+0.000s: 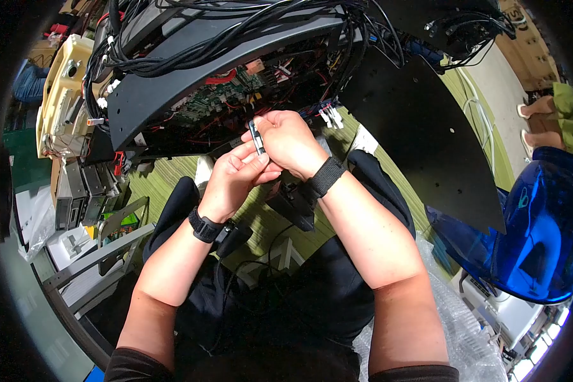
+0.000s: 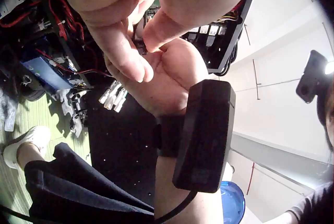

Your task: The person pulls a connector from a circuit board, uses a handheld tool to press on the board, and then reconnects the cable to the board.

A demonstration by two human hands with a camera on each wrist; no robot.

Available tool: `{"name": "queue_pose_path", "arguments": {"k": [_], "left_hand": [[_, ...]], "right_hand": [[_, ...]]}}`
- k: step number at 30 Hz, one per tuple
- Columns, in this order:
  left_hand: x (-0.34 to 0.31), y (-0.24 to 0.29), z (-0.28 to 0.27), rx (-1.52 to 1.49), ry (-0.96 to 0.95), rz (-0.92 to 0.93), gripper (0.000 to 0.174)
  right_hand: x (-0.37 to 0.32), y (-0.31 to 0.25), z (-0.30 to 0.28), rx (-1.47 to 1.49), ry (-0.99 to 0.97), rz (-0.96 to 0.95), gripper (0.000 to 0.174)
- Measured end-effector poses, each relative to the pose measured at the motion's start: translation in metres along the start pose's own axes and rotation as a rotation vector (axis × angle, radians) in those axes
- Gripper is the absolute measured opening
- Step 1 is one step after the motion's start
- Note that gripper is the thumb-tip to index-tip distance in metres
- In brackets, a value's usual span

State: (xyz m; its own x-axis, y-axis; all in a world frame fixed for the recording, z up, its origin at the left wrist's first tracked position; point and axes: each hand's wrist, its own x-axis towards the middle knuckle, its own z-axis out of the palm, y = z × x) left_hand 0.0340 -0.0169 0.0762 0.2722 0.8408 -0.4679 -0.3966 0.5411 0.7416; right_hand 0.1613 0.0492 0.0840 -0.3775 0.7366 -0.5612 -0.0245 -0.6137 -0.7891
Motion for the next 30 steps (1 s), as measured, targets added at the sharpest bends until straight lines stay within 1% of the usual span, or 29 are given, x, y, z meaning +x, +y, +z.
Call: {"name": "queue_pose_path", "arguments": {"k": [3, 9, 15, 20, 30], "left_hand": [[0.0, 0.0007, 0.0008, 0.0, 0.004, -0.003, 0.031], [0.0004, 0.0, 0.0002, 0.001, 0.004, -0.003, 0.032], [0.0006, 0.0004, 0.0005, 0.013, 0.003, -0.007, 0.032], [0.0015, 0.0, 0.0003, 0.025, 0.0, -0.012, 0.031], [0.0043, 0.0003, 0.0006, 0.009, 0.0, -0.015, 0.037]], "right_hand": [[-0.0053, -0.0073, 0.0019, -0.023, 0.01, 0.04, 0.027], [-0.0035, -0.0032, 0.0009, -0.046, 0.012, 0.01, 0.027], [-0.0053, -0.0049, 0.0, -0.059, -0.003, 0.036, 0.027], [-0.0047, -0.0038, -0.0009, -0.066, -0.005, 0.019, 0.028], [-0.0074, -0.0083, -0.0003, -0.088, 0.01, 0.017, 0.03]]}}
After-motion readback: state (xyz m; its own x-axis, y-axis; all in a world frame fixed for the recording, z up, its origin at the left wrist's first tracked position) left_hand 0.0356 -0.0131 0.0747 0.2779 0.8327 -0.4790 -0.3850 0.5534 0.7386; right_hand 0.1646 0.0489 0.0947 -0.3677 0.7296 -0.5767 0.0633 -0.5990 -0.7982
